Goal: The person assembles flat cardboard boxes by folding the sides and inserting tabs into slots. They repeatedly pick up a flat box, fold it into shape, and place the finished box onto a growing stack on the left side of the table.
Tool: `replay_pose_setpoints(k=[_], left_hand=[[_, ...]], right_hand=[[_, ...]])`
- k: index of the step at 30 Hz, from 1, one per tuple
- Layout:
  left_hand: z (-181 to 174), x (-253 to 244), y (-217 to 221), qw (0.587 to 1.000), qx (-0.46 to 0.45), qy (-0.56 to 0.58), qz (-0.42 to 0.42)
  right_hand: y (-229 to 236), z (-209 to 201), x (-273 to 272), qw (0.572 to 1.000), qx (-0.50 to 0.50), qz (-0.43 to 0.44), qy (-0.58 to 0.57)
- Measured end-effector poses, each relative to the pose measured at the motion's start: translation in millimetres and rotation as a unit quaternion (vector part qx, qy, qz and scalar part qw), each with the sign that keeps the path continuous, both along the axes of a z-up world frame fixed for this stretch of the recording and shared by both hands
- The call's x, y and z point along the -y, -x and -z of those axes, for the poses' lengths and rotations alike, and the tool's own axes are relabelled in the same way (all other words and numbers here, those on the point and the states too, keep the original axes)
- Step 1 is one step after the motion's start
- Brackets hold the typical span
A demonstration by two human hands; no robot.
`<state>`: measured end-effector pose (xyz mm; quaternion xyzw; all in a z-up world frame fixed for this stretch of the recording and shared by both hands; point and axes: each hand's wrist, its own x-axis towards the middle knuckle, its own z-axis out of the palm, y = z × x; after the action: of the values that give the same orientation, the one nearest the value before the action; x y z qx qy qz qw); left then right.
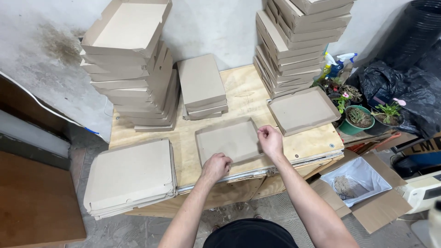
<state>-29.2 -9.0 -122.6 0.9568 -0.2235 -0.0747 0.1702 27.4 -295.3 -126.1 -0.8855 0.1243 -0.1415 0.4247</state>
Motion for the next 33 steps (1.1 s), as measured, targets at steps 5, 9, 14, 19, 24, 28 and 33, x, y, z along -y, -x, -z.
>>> replay_pose_setpoints(k=[5, 9, 14, 19, 24, 28, 33], left_hand=[[5.8, 3.2, -5.9, 0.999, -0.036, 0.002, 0.019], [-25.7, 4.4, 0.9, 0.997, -0.069, 0.035, 0.009], [-29.0, 3.4, -17.9, 0.999, -0.031, 0.029, -0.012], [-39.9, -2.6, -33.5, 0.997, -0.022, 0.044, -0.053], [-34.9, -7.6, -42.4, 0.994, -0.024, 0.044, -0.1], [-16.7, -9.7, -47.0, 0.99, -0.039, 0.056, -0.127], [-48.4, -7.9, -24.0, 0.972, -0.137, 0.095, -0.166]], right_hand=[[-8.5, 11.4, -4.3, 0.99, -0.07, -0.016, 0.123], [-28.5, 52.2, 8.5, 0.973, -0.178, -0.028, 0.142], [-11.6, 31.2, 5.1, 0.972, -0.221, -0.019, 0.08], [-32.3, 54.6, 27.9, 0.965, -0.25, -0.014, 0.084], [-40.4, 42.9, 26.9, 0.958, -0.246, -0.068, 0.133], [-49.7, 39.2, -1.0, 0.948, -0.237, -0.123, 0.175], [-27.4, 52.4, -47.1, 0.946, -0.15, -0.163, 0.235]])
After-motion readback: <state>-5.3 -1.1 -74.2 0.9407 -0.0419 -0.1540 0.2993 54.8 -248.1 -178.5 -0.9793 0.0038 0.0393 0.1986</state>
